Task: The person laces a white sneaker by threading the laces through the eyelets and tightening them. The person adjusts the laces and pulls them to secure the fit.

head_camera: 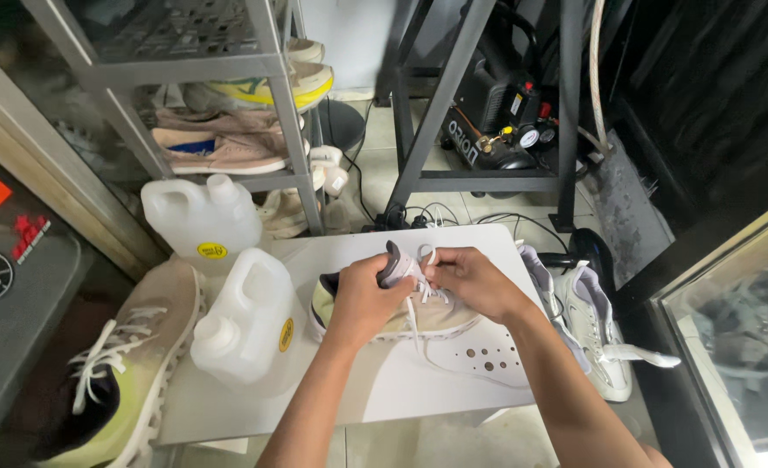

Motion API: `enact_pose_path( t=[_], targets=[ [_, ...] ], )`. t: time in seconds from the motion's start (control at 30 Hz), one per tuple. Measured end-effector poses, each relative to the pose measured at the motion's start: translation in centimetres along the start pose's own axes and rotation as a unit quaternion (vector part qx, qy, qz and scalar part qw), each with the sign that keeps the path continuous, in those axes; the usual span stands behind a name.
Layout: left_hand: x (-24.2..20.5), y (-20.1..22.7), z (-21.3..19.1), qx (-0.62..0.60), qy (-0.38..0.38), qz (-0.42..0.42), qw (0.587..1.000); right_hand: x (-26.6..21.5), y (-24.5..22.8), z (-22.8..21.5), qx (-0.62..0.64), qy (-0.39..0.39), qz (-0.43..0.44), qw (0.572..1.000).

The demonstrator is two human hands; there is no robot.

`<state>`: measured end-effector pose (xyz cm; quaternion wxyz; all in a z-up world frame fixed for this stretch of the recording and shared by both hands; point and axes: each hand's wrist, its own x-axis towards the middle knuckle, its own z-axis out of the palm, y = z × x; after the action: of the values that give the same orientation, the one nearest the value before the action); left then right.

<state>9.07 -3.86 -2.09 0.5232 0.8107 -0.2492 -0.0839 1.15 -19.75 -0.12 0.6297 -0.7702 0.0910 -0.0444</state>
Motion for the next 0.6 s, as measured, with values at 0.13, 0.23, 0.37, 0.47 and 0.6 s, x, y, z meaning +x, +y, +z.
enact_pose_path(
  t=[0.13, 0.23, 0.37, 0.47, 0.6],
  targets=[
    [-0.1, 0.1, -0.1, -0.014, 0.004, -0.005, 1.0, -0.1, 0.7, 0.2, 0.021, 0.047, -0.023, 0.998],
    [-0.1, -0.2, 0.0, -0.035, 0.005, -0.009, 0.999, -0.6, 0.2, 1.0, 0.032, 0.059, -0.026, 0.997],
    [-0.3, 0.3, -0.2, -0.045, -0.004, -0.025, 0.999, -1.4, -0.8, 1.3, 0.03, 0.073, -0.034, 0.996],
    [-0.4, 0.3, -0.2, -0.062, -0.01, -0.045, 0.997, -2.2, -1.7, 1.7, 0.007, 0.093, -0.046, 0.995],
    [-0.2, 0.7, -0.5, -0.065, -0.033, -0.074, 0.995, -2.5, -0.9, 1.4, -0.081, 0.096, -0.113, 0.986]
  ],
)
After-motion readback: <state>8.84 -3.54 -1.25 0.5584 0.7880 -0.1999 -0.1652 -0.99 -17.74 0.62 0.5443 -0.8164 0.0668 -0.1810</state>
